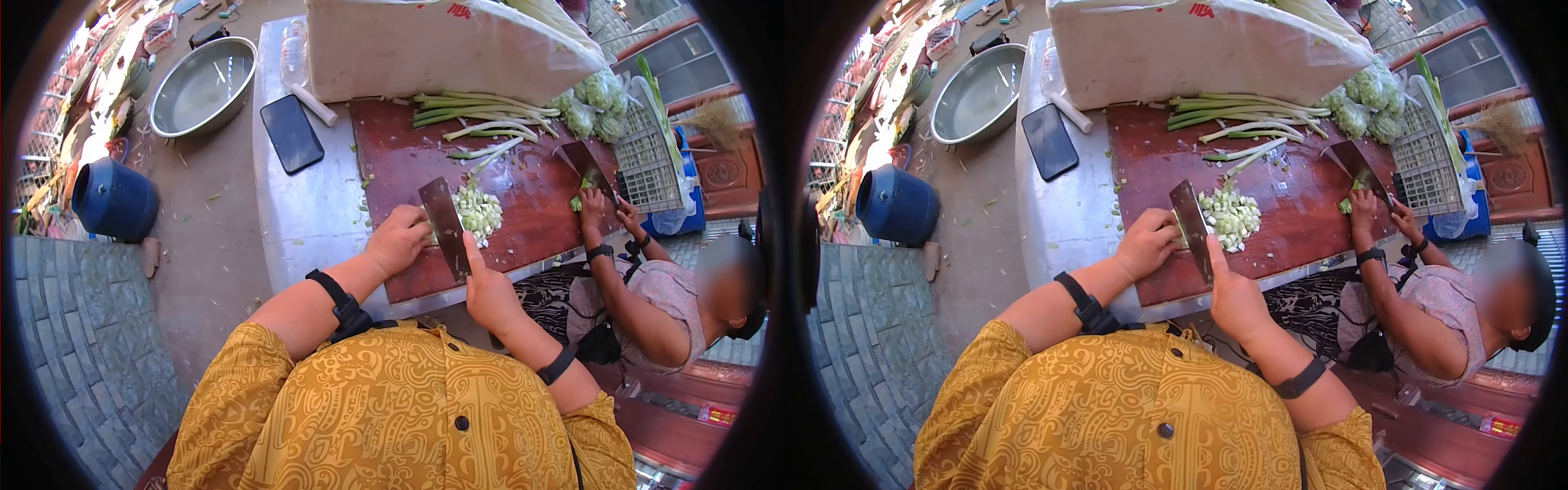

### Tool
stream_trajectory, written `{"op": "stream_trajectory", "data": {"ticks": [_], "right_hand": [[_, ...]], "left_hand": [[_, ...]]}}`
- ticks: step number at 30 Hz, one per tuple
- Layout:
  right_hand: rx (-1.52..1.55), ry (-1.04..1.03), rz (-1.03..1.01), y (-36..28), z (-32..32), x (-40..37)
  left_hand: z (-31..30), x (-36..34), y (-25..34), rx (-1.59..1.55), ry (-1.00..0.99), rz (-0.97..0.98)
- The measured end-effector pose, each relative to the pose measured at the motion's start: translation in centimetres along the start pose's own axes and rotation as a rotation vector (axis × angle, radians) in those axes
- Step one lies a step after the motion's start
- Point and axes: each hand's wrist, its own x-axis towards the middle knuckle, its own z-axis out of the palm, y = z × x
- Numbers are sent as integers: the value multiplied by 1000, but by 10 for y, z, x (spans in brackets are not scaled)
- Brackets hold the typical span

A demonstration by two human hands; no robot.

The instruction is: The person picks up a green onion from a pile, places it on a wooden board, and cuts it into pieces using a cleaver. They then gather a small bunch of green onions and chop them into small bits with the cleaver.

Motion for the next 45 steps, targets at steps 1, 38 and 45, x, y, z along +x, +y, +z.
{"op": "stream_trajectory", "data": {"ticks": [1,38,45], "right_hand": [[-13,-13,0,-2,0,1],[78,152,-37,12,-8,28],[18,14,-14,-7,-1,9]], "left_hand": [[0,-1,0,1,1,-1],[-19,2,7,-9,3,-25],[-13,-3,4,-7,9,-26]]}}
